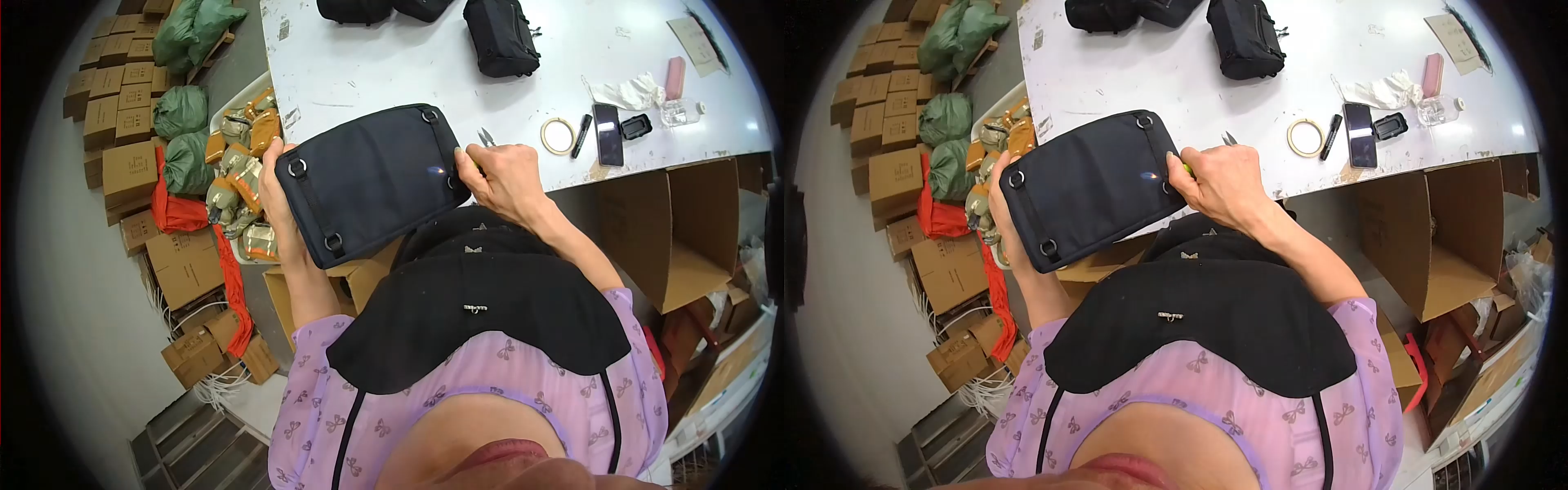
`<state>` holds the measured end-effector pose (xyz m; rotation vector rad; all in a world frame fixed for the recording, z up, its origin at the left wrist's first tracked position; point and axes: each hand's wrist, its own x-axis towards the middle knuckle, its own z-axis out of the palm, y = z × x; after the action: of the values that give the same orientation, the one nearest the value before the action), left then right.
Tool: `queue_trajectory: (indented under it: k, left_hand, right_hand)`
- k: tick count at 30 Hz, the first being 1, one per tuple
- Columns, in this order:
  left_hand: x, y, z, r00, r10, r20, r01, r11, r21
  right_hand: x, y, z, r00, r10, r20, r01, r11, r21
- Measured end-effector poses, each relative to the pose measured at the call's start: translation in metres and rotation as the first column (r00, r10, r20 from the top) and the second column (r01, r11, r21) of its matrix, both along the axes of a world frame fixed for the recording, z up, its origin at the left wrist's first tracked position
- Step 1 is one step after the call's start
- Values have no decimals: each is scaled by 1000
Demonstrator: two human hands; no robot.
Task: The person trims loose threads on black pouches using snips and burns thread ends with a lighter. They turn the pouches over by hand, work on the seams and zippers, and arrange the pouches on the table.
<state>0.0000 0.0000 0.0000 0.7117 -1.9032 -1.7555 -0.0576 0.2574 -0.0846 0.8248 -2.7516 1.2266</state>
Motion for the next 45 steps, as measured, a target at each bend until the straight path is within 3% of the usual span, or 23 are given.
queue_trajectory:
  k: [5,8,11,13,15,16,18,20,23,29,38,41,44,45]
  left_hand:
    - [-4,-17,-6,997,-73,11,73,996,-41]
    - [-7,-5,0,998,-53,-17,55,993,107]
    - [-14,13,10,992,4,124,-37,963,267]
    - [-10,-3,-7,986,-104,133,40,910,412]
    - [-7,-11,-19,960,-217,176,153,936,318]
    - [-6,-12,-22,936,-268,229,239,960,148]
    - [-7,-11,-24,932,-271,242,252,962,108]
    - [-9,-8,-21,970,-174,167,103,925,365]
    - [-8,-23,-27,957,-235,173,153,909,388]
    - [4,-25,-35,962,-273,13,251,903,349]
    - [0,-13,-25,979,-194,68,158,923,350]
    - [5,-25,-43,972,-214,99,162,911,379]
    - [8,-45,-64,955,-278,106,183,828,530]
    - [10,-43,-66,952,-288,107,208,860,466]
  right_hand:
    - [-2,1,2,997,-32,64,36,997,-74]
    - [-7,8,-4,941,-4,338,90,967,-240]
    - [-12,13,-13,789,200,582,181,829,-530]
    - [-13,17,-6,714,281,641,158,828,-539]
    - [-12,18,6,618,370,694,163,803,-573]
    - [-11,17,4,615,374,694,170,797,-580]
    - [-10,15,-1,612,382,693,182,784,-593]
    - [-9,14,-7,590,409,696,190,767,-612]
    - [-8,13,-8,558,425,713,212,758,-617]
    - [-10,11,-12,534,432,727,239,748,-619]
    - [-12,9,-16,498,435,750,249,757,-604]
    - [-12,9,-15,472,451,757,262,749,-609]
    - [-12,8,-15,454,465,760,269,742,-614]
    - [-12,8,-16,449,468,761,270,741,-615]
